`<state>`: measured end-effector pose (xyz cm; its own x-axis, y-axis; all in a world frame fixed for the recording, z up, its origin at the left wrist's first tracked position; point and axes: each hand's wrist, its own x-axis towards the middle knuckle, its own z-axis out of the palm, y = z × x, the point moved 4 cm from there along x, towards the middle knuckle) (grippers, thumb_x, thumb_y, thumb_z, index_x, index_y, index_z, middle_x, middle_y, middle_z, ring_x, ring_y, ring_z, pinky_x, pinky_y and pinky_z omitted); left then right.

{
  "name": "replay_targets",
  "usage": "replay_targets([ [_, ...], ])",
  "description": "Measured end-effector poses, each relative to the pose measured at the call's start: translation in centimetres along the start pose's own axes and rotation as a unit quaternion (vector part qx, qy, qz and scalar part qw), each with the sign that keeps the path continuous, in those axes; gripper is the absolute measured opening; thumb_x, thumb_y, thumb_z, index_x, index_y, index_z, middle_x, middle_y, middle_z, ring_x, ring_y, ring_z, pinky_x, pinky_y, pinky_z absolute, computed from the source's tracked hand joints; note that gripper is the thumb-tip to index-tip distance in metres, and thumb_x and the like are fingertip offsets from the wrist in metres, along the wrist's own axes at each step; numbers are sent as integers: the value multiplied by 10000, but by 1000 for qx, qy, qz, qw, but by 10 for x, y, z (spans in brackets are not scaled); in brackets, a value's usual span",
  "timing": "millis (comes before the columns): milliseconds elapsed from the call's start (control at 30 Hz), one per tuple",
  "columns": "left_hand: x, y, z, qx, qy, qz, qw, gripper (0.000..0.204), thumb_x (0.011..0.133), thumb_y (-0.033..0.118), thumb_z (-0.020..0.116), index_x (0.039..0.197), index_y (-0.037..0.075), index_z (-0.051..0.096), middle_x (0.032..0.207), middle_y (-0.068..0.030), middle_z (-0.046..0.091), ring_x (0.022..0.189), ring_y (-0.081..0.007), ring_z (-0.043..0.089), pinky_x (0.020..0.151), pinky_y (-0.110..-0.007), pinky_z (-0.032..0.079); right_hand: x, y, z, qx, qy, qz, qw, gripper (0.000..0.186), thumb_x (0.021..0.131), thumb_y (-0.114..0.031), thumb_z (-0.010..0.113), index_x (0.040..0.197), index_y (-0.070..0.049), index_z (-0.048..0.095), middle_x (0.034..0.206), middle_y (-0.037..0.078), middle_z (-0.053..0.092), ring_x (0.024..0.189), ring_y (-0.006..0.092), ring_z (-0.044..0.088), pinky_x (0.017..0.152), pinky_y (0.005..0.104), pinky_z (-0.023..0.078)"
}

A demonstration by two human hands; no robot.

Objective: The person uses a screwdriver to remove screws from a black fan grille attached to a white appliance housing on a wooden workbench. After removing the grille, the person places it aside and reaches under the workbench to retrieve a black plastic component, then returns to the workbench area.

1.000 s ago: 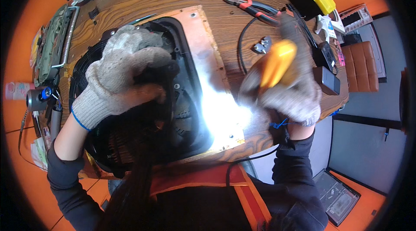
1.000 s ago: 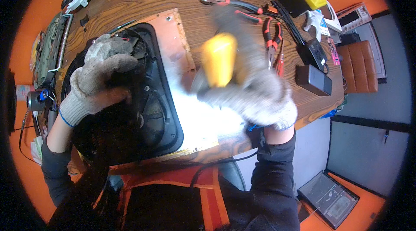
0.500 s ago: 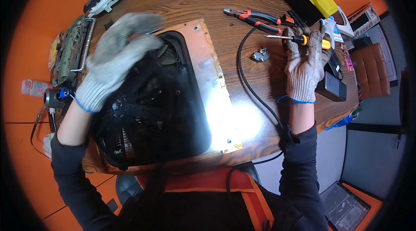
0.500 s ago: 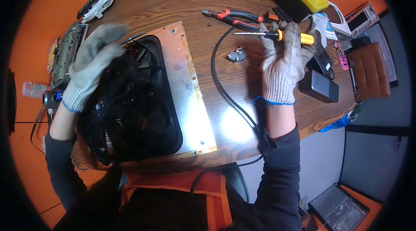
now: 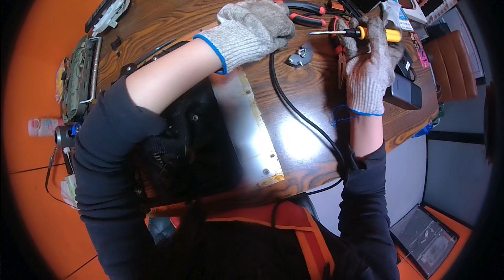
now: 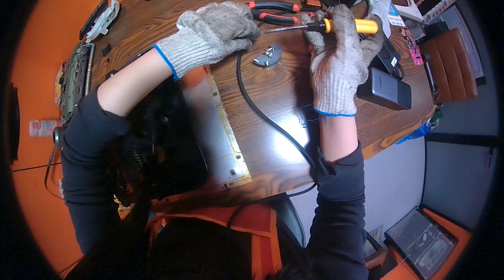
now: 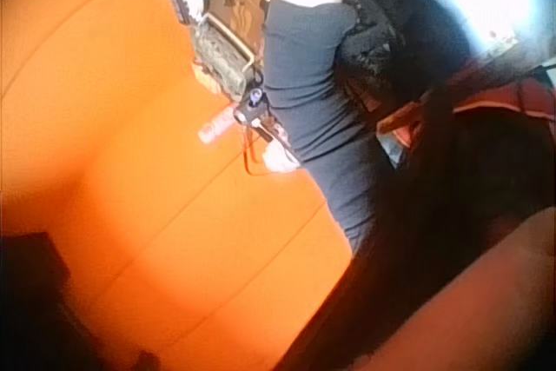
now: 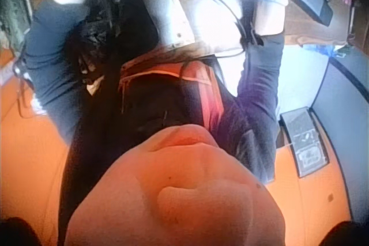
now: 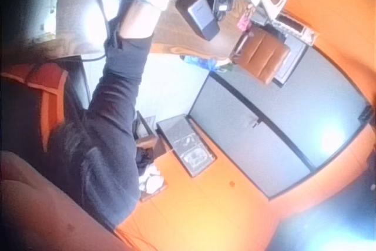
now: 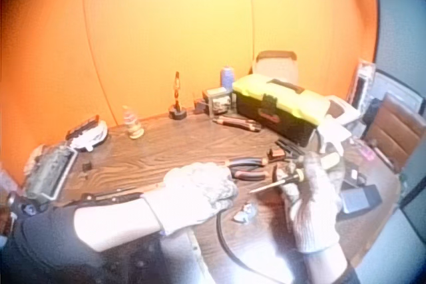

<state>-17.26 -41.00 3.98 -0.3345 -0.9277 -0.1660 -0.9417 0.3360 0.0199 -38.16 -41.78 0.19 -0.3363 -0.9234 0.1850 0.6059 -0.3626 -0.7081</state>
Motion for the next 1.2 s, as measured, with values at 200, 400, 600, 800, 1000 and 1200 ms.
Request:
replay_targets([
  [200, 12, 5, 10, -27, 50, 52, 997, 289, 913, 360, 615, 1097, 168, 728, 1091, -93, 649, 1014, -267, 634, 914, -417, 514, -8, -15, 16, -216, -79, -149, 962, 799, 810, 44, 728, 1434, -130, 261, 1310, 167, 480, 1086, 244, 614, 861, 340, 588],
  [400, 17, 11, 15, -38, 51, 34, 997, 338, 912, 410, 588, 1088, 158, 729, 1108, -104, 654, 1009, -274, 640, 917, -415, 509, -10, -15, 21, -274, -79, -175, 942, 882, 744, -26, 826, 1425, -115, 272, 1351, 135, 392, 1161, 241, 554, 899, 340, 577],
  [600, 11, 14, 21, -125, 52, 79, 988, 375, 900, 437, 597, 1113, 152, 714, 1074, -107, 672, 989, -286, 649, 896, -415, 510, -8, -9, 25, -262, -112, -213, 935, 897, 710, -25, 851, 1406, -100, 289, 1358, 128, 381, 1124, 249, 582, 861, 356, 598],
  [800, 15, 17, 22, -92, 45, 81, 992, 395, 892, 440, 608, 1151, 155, 699, 1057, -111, 679, 993, -293, 651, 892, -413, 509, -11, -7, 21, -306, -122, -243, 913, 918, 692, -82, 879, 1407, -101, 303, 1354, 111, 396, 1202, 228, 529, 965, 361, 541],
  [1000, 17, 18, 25, -79, 37, 76, 993, 396, 892, 435, 613, 1151, 148, 698, 1108, -116, 666, 1016, -295, 645, 902, -408, 510, -13, -7, 19, -153, -150, -248, 945, 918, 710, 20, 832, 1432, -144, 289, 1381, 124, 433, 1118, 234, 605, 922, 378, 575],
  [1200, 15, 11, 15, -118, 4, 45, 992, 466, 864, 489, 630, 1201, 170, 678, 1127, -86, 663, 1031, -279, 641, 901, -394, 515, -12, -21, 1, -511, -88, -298, 801, 642, 821, 32, 714, 1371, -94, 408, 1256, 132, 560, 1100, 232, 615, 924, 372, 561],
])
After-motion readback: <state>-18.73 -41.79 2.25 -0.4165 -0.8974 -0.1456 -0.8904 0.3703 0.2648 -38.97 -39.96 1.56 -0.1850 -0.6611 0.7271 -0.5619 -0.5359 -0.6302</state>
